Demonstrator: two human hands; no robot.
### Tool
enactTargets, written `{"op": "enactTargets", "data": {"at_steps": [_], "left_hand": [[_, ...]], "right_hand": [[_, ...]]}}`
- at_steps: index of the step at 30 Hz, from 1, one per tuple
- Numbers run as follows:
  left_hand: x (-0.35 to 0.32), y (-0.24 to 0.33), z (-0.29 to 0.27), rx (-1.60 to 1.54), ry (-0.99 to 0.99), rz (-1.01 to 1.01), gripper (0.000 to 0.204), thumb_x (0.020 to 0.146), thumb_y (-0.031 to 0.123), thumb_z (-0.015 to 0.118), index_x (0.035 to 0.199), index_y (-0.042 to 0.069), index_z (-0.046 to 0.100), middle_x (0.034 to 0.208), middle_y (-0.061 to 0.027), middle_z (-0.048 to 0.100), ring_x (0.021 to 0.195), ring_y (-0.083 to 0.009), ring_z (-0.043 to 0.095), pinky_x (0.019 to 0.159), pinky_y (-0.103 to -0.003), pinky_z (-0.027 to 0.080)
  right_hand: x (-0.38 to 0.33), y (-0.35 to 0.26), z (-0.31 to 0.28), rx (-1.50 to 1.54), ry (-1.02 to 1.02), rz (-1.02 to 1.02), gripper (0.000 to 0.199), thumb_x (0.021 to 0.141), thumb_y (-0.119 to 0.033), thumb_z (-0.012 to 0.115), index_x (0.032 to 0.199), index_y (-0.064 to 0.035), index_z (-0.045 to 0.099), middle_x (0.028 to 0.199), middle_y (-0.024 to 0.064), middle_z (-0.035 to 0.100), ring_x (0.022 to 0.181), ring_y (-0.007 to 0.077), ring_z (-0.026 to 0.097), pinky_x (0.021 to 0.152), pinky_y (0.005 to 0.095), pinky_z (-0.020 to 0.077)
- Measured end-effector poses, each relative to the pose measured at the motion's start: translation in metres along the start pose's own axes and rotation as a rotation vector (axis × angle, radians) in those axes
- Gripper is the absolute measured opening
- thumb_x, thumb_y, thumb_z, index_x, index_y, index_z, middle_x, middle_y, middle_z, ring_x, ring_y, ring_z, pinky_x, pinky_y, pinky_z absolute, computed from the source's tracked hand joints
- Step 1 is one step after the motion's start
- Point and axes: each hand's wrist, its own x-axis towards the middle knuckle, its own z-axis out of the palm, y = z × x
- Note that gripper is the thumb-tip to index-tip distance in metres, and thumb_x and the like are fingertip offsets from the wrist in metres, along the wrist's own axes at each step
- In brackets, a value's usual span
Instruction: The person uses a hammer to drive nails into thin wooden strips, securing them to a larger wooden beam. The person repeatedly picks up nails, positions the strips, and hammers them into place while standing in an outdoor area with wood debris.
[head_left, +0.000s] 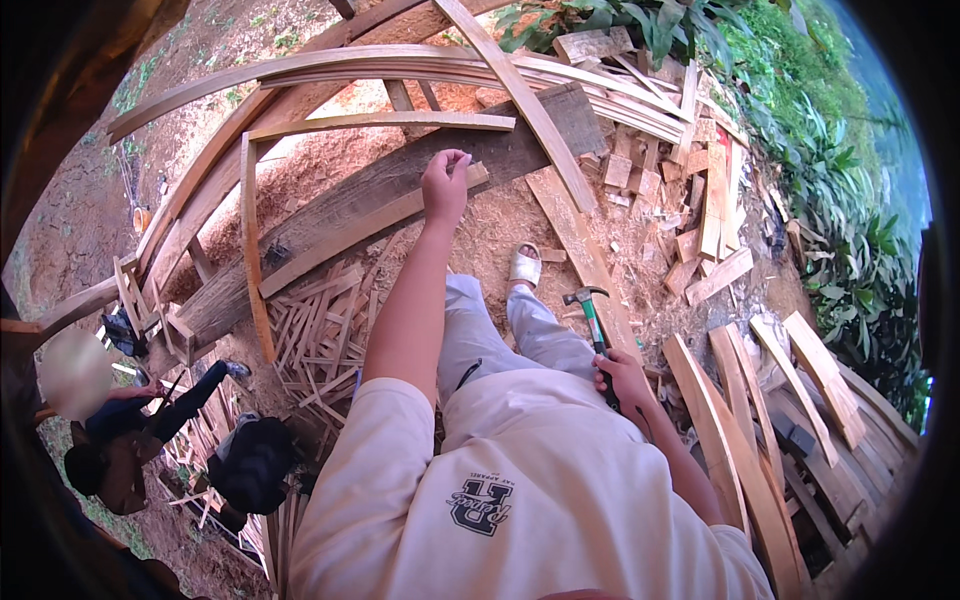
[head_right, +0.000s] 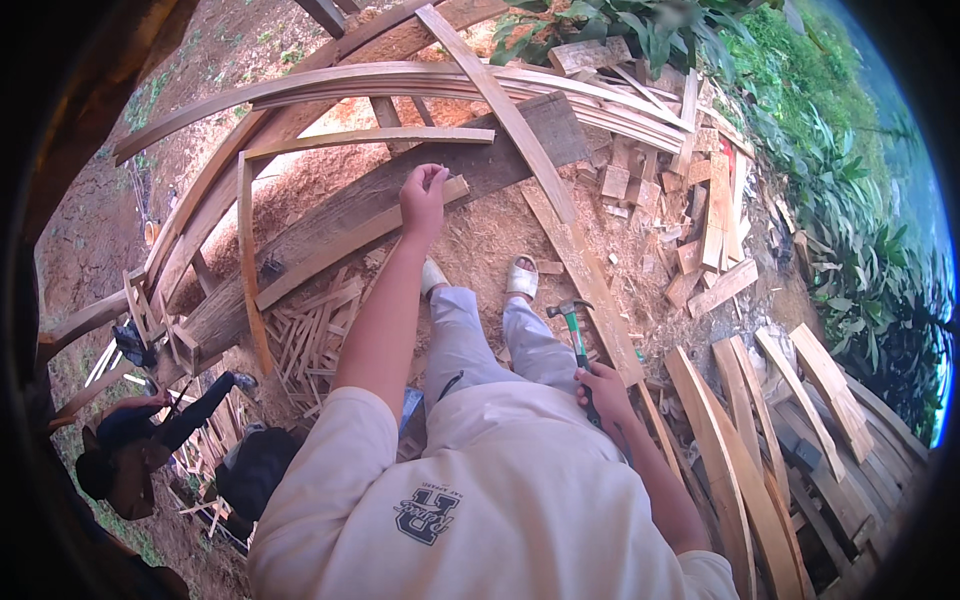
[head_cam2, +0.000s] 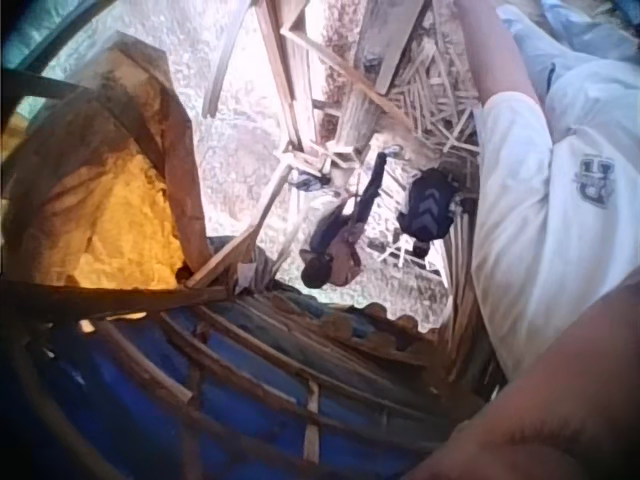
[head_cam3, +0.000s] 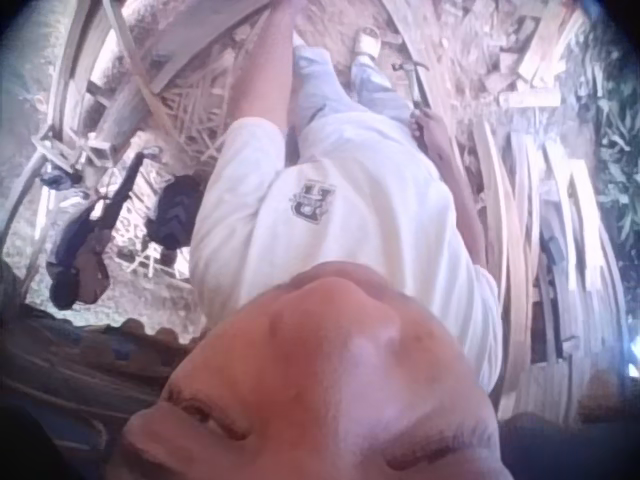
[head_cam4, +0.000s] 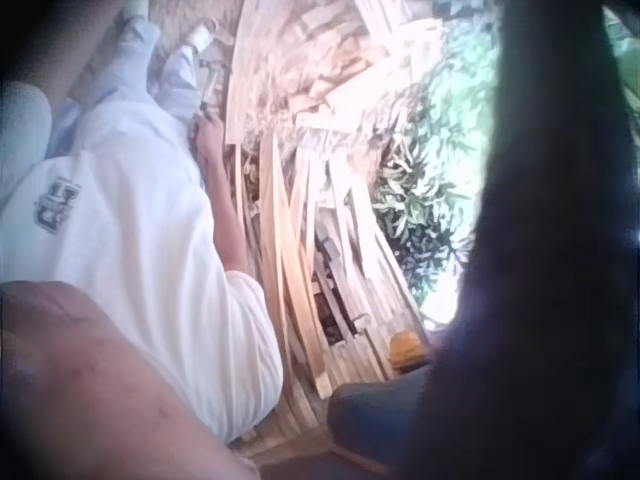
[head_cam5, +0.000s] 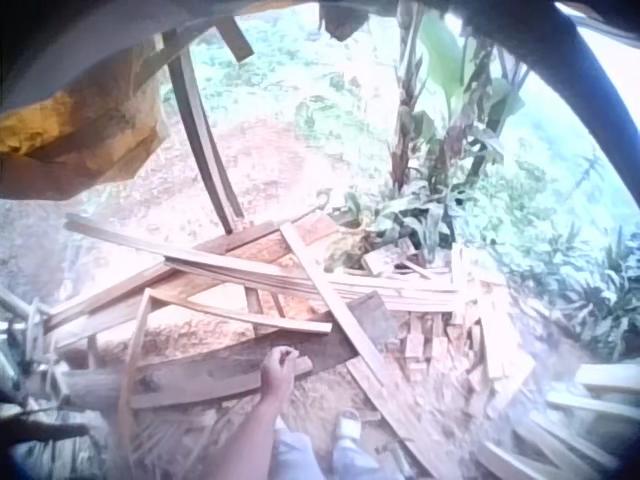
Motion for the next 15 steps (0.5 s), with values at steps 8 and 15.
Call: {"op": "enactTargets", "data": {"at_steps": [8, 15], "left_hand": [[0.002, -0.003, -0.005, 0.148, -0.087, 0.037, 0.018, 0.097, 0.015, 0.071, 0.105, -0.001, 0.070, 0.093, -0.0113, 0.075, 0.085, -0.0178, 0.070, 0.080, -0.033, 0.055], [0.002, -0.006, -0.002, 0.143, -0.028, 0.055, 0.016, 0.096, 0.013, 0.071, 0.104, -0.001, 0.069, 0.094, -0.0132, 0.075, 0.087, -0.0227, 0.072, 0.081, -0.035, 0.056]], "right_hand": [[0.001, 0.017, -0.016, 0.148, 0.040, 0.019, 0.013, 0.104, -0.010, 0.059, 0.095, 0.0000, 0.061, 0.076, 0.0024, 0.056, 0.064, 0.0096, 0.053, 0.055, 0.0252, 0.0443], [-0.002, 0.010, -0.011, 0.136, 0.040, 0.016, 0.013, 0.103, -0.010, 0.060, 0.095, 0.0006, 0.060, 0.076, 0.0021, 0.056, 0.065, 0.0093, 0.053, 0.056, 0.0250, 0.0441]]}}
